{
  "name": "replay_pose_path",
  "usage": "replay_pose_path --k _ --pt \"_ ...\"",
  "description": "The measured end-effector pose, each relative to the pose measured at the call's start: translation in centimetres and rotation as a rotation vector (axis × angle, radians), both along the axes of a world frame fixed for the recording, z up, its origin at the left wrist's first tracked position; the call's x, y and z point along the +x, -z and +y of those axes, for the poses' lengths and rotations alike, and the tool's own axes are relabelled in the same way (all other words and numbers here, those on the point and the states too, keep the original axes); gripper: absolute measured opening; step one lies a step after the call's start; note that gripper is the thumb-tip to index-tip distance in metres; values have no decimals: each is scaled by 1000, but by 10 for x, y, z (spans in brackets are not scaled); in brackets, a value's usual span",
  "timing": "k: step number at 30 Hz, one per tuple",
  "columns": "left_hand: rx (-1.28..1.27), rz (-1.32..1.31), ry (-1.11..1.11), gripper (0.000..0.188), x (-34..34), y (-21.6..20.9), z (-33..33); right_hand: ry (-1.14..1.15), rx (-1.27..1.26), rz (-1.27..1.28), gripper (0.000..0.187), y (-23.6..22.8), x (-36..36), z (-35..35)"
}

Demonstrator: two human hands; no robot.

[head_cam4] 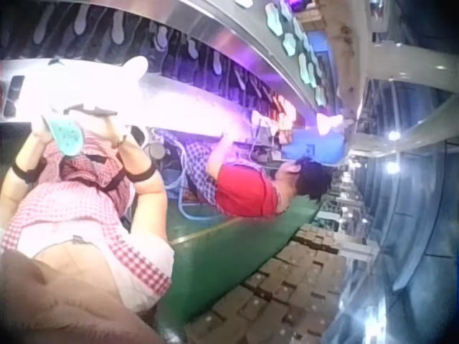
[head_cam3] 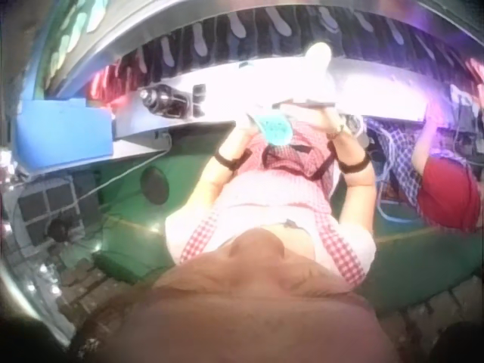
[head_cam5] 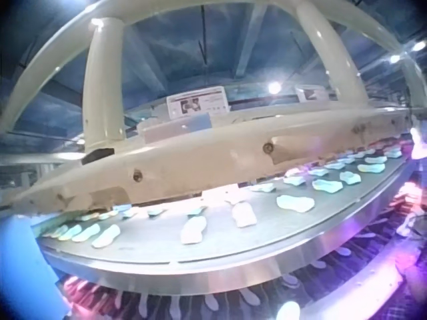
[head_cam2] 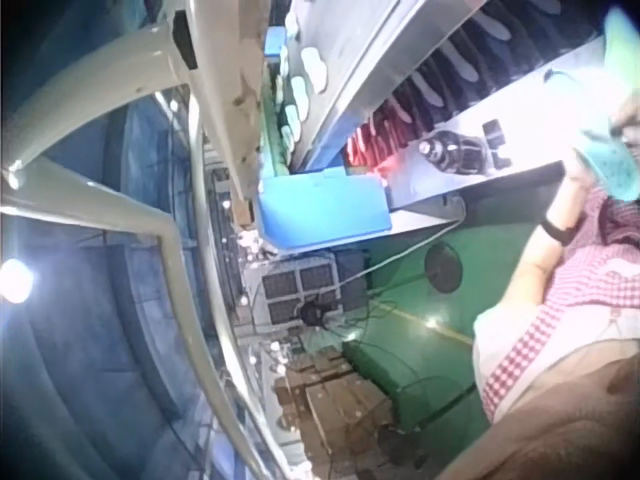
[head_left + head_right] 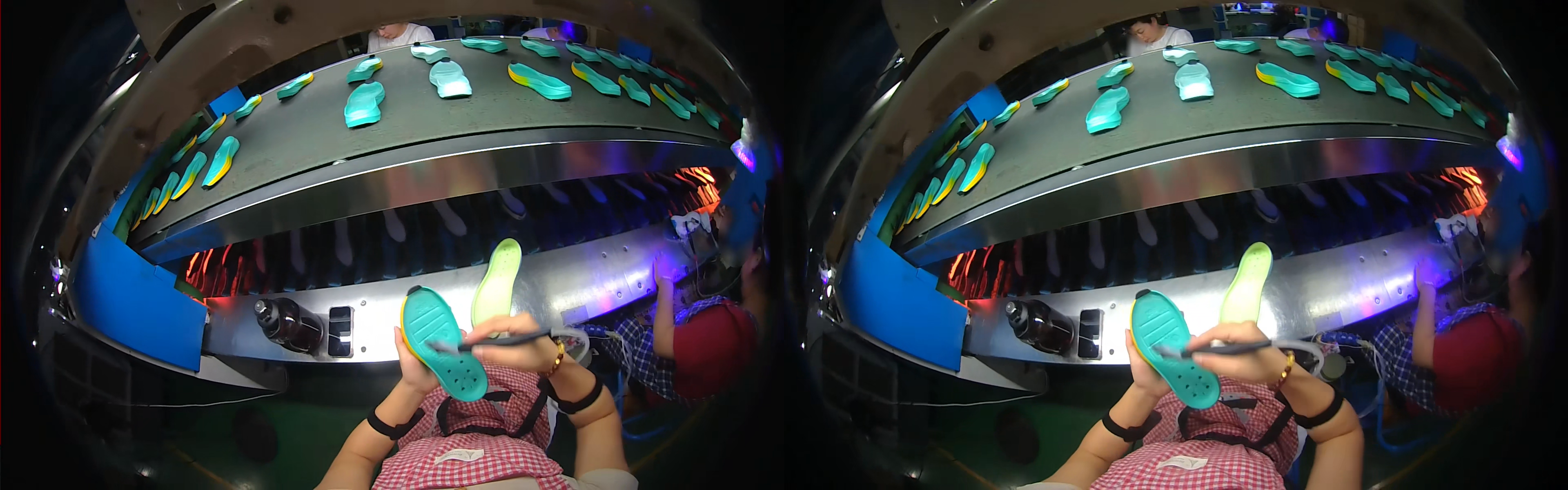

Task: Applying a liquid treatment to the surface of shoe soles using a brush on a factory assembly line.

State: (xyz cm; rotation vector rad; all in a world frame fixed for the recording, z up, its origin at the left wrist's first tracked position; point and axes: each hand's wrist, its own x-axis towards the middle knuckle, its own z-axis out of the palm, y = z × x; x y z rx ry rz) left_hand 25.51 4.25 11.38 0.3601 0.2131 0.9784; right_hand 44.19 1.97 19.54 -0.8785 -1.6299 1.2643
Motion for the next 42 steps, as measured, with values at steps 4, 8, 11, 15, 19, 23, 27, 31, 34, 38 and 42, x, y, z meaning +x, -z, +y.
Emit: replay_pose_path --k 4,8,11,15,19,23,27,31,34,38,42 --pt "-144 48 10 76 14 -10 -3 45 -38 -18 22 -7 -10 2" --pt "1 -132 29 76 6 -14 -1 -155 74 32 18 -11 -8 -9" --pt "-143 165 -158 74 10 -28 0 52 83 -31 18 -11 -1 1" --pt "125 -34 -61 89 -1 -28 10 -223 323 -28 19 -8 -5 -11" --pt "127 -17 -250 94 0 -37 11 30 434 -118 20 -9 5 -5" --pt "177 -119 -323 93 -7 -47 15 -192 375 -43 21 -7 -2 -17" --pt "225 -31 -364 90 -12 -54 18 -21 320 14 21 -5 10 -15" --pt "172 56 -455 91 -9 -64 18 -164 335 -54 23 2 4 -18" --pt "330 29 -332 90 -14 -63 20 -200 194 72 23 6 12 -14" --pt "14 91 -454 80 1 -76 7 -32 -273 493 22 21 3 -20" --pt "-50 81 -361 72 17 -67 -20 2 -391 488 22 22 -6 -25"
